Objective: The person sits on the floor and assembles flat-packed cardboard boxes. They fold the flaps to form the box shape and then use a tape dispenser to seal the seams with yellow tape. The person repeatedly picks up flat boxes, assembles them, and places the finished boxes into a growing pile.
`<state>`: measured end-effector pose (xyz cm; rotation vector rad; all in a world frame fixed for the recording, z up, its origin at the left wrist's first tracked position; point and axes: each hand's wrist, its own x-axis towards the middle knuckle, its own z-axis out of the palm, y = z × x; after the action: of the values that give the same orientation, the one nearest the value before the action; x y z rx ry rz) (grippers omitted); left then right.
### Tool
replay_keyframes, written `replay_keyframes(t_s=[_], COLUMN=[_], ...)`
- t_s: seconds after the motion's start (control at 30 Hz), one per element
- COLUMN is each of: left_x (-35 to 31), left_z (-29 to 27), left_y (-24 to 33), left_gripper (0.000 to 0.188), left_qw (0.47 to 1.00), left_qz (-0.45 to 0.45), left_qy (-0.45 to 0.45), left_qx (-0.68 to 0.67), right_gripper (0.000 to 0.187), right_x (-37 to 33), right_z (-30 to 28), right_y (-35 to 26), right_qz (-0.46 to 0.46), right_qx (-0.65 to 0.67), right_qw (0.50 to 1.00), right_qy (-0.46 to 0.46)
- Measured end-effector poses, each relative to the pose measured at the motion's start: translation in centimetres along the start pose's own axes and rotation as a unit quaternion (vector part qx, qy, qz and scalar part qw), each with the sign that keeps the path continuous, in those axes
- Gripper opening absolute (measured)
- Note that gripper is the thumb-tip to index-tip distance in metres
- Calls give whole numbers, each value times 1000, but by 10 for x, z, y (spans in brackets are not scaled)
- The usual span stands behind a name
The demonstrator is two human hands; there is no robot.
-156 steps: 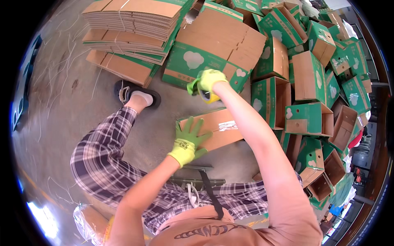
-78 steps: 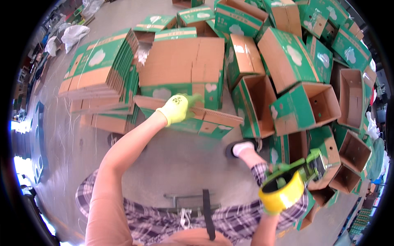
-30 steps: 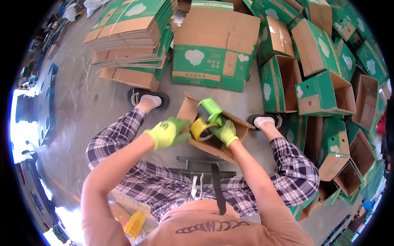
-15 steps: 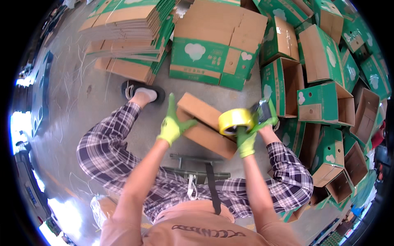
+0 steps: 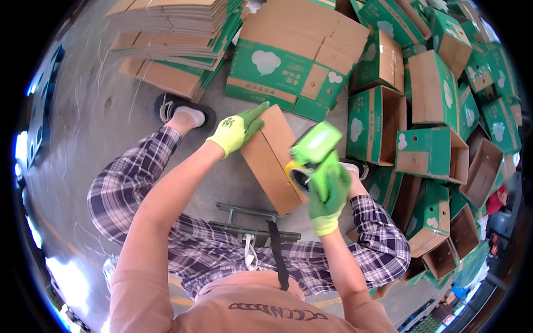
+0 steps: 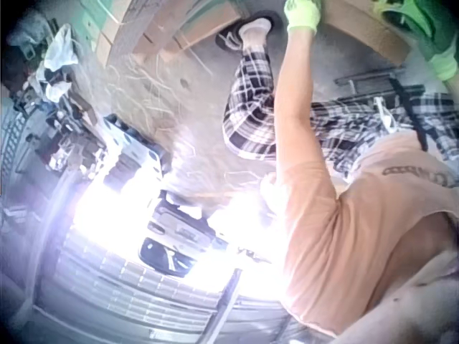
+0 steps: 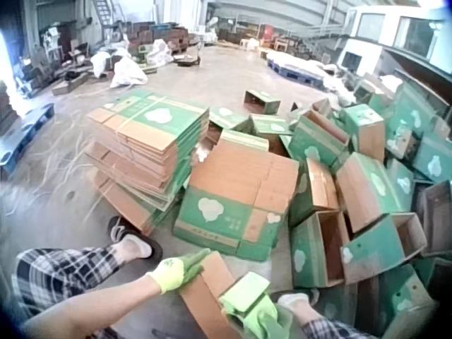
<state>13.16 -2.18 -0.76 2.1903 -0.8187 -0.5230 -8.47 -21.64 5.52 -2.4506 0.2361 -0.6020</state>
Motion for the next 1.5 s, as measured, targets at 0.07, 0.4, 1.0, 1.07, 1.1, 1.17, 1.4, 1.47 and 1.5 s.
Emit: replay_keyframes(t_s=[0.07, 0.4, 1.0, 1.07, 1.1, 1.17, 1.4, 1.47, 1.5], left_x=[-4, -86, -66, -59, -67, -67, -64, -69, -73], left_z=[7, 38, 63, 63, 63, 63, 71, 70, 72], left_y=[6, 32, 19, 15, 4, 4, 12, 15, 22], left_gripper=[49, 56, 64, 64, 65, 66, 67, 63, 61], left_qw=[1000, 967, 969, 964, 963, 968, 964, 963, 966], left_qz=[-5, 198, 240, 256, 252, 232, 215, 215, 195], left_qy=[-9, 8, -8, 27, 54, 56, 128, 137, 140], left_qx=[-27, 157, 57, 68, 81, 73, 89, 88, 97], right_gripper=[54, 51, 30, 31, 32, 30, 50, 51, 43], right_x=[-21, -38, 286, 280, 257, 154, -106, -107, -87], right_z=[17, 18, 181, 134, 83, 22, -111, -79, -50], right_y=[0, 7, -109, -109, -146, -75, 9, 30, 33], right_qz=[-19, -50, 88, 22, -97, -240, -25, -18, -54], right_qx=[-45, -49, -342, -338, -339, -166, -192, -194, -166], right_qw=[997, 996, 645, 642, 665, 896, 933, 933, 933], right_qy=[-61, -62, -678, -688, -658, -335, -303, -301, -315])
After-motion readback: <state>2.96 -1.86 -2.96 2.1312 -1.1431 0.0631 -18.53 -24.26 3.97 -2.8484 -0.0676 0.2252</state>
